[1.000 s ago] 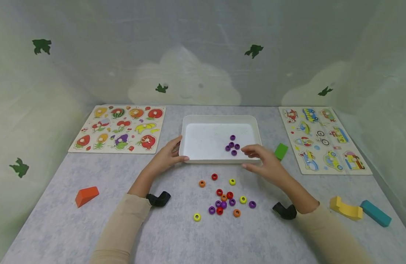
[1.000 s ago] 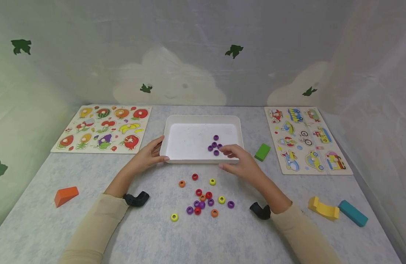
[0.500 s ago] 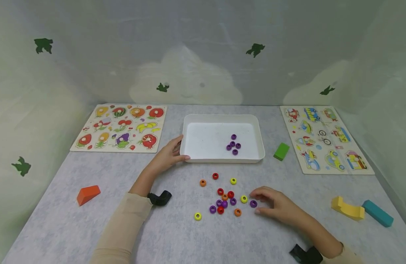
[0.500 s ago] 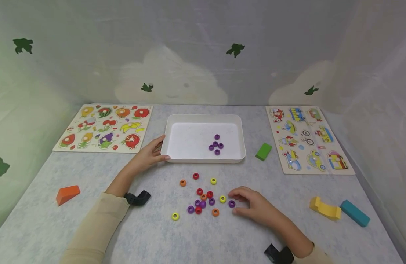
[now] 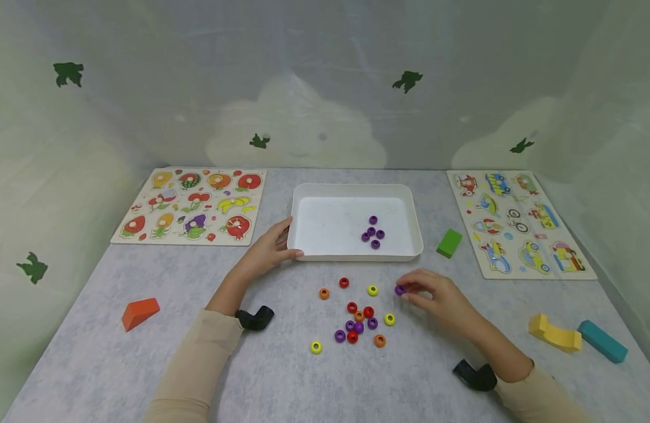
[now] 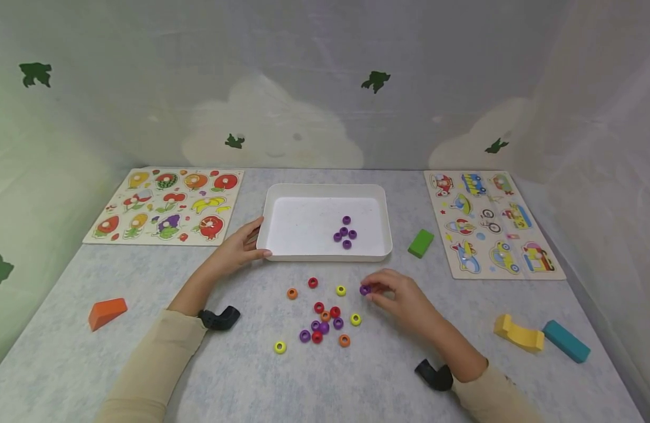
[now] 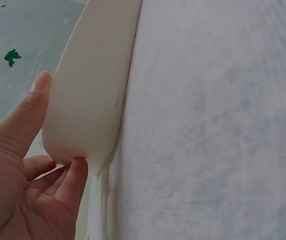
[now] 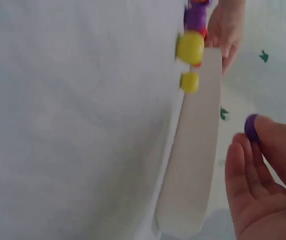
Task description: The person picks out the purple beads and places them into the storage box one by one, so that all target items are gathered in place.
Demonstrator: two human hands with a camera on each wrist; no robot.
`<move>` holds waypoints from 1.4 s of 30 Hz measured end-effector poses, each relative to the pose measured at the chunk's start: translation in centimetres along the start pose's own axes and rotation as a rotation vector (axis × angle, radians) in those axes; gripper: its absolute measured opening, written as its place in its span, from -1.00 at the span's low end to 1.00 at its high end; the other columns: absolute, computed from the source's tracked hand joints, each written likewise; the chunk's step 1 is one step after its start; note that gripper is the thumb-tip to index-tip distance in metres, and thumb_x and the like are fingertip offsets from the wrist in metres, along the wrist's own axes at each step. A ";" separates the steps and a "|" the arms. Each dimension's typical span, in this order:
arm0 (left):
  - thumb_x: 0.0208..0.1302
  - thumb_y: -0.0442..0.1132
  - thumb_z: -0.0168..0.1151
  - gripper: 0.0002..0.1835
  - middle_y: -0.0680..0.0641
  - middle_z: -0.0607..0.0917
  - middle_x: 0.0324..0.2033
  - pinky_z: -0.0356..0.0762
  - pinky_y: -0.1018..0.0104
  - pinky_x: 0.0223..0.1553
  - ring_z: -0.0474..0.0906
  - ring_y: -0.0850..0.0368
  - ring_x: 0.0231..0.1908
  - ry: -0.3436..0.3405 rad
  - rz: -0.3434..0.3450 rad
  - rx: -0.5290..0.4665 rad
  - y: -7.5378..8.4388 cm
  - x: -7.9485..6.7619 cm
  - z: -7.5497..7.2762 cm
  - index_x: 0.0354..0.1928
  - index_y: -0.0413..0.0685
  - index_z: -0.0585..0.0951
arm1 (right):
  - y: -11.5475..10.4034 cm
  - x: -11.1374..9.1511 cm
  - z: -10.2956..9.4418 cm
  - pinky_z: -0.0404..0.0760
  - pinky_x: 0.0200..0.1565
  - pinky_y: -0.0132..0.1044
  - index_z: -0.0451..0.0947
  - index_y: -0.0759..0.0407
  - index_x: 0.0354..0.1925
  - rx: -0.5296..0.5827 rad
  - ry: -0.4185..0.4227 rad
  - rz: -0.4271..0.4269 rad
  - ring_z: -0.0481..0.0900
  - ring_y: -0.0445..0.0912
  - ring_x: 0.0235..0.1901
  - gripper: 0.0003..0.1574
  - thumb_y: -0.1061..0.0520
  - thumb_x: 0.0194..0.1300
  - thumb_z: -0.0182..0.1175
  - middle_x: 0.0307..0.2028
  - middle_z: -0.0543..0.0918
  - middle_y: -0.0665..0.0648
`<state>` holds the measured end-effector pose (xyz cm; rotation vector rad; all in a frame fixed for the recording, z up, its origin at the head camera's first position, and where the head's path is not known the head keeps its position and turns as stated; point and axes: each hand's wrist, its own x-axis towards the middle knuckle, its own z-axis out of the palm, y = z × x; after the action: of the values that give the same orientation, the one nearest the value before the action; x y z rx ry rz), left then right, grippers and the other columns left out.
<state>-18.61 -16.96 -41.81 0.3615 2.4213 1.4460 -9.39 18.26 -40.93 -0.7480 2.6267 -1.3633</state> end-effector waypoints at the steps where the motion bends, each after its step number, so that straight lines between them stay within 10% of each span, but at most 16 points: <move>1: -0.22 0.00 0.28 -0.01 0.02 -0.06 0.21 0.23 0.32 0.00 0.05 0.15 0.13 -0.003 0.001 -0.004 0.1 0.0 0.0 0.25 0.08 -0.08 | 0.0 0.7 -0.2 0.48 -0.27 -0.41 0.47 0.14 -0.21 0.003 0.034 -0.023 0.46 -0.24 -0.33 -0.72 0.14 0.02 0.14 -0.29 0.49 -0.10; 9: -0.12 -0.17 0.26 -0.07 -0.07 -0.07 0.22 0.18 0.24 0.03 0.02 0.04 0.15 -0.011 0.002 -0.042 2.2 -1.0 -0.1 0.24 -0.09 -0.09 | 1.5 7.7 -1.4 0.47 -0.25 -0.40 0.47 0.20 -0.17 0.020 0.171 -0.014 0.45 -0.17 -0.26 -0.67 0.11 0.06 0.10 -0.25 0.49 0.02; 20: -0.23 0.04 0.27 0.00 0.04 -0.05 0.21 0.21 0.32 0.02 0.04 0.17 0.14 -0.008 0.002 -0.006 -0.2 0.0 0.0 0.25 0.08 -0.09 | 3.3 12.3 -0.6 0.42 -0.19 -0.24 0.50 0.11 -0.20 -0.096 0.020 0.203 0.43 -0.09 -0.26 -0.74 0.21 0.04 0.12 -0.22 0.51 0.07; 30: -0.19 -0.02 0.27 -0.03 0.00 -0.05 0.22 0.20 0.29 0.02 0.04 0.11 0.14 -0.006 -0.020 -0.021 0.8 -0.4 -0.1 0.25 0.04 -0.08 | 3.4 13.0 0.0 0.41 -0.16 -0.24 0.46 0.08 -0.22 -0.154 -0.041 0.273 0.41 -0.09 -0.23 -0.75 0.17 0.05 0.12 -0.28 0.49 0.03; 42: -0.12 -0.14 0.25 -0.07 -0.10 -0.06 0.21 0.17 0.23 0.04 0.00 0.04 0.15 -0.010 0.013 -0.024 2.0 -0.8 -0.1 0.24 -0.11 -0.09 | -1.2 7.7 -0.4 0.40 -0.13 -0.19 0.37 0.20 -0.08 -0.020 0.009 -0.082 0.40 -0.06 -0.19 -0.50 0.07 -0.03 0.19 -0.17 0.45 0.11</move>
<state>-17.74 -16.37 -39.90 0.3789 2.3961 1.4745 -15.79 14.47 -38.61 -0.8630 2.6480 -1.3655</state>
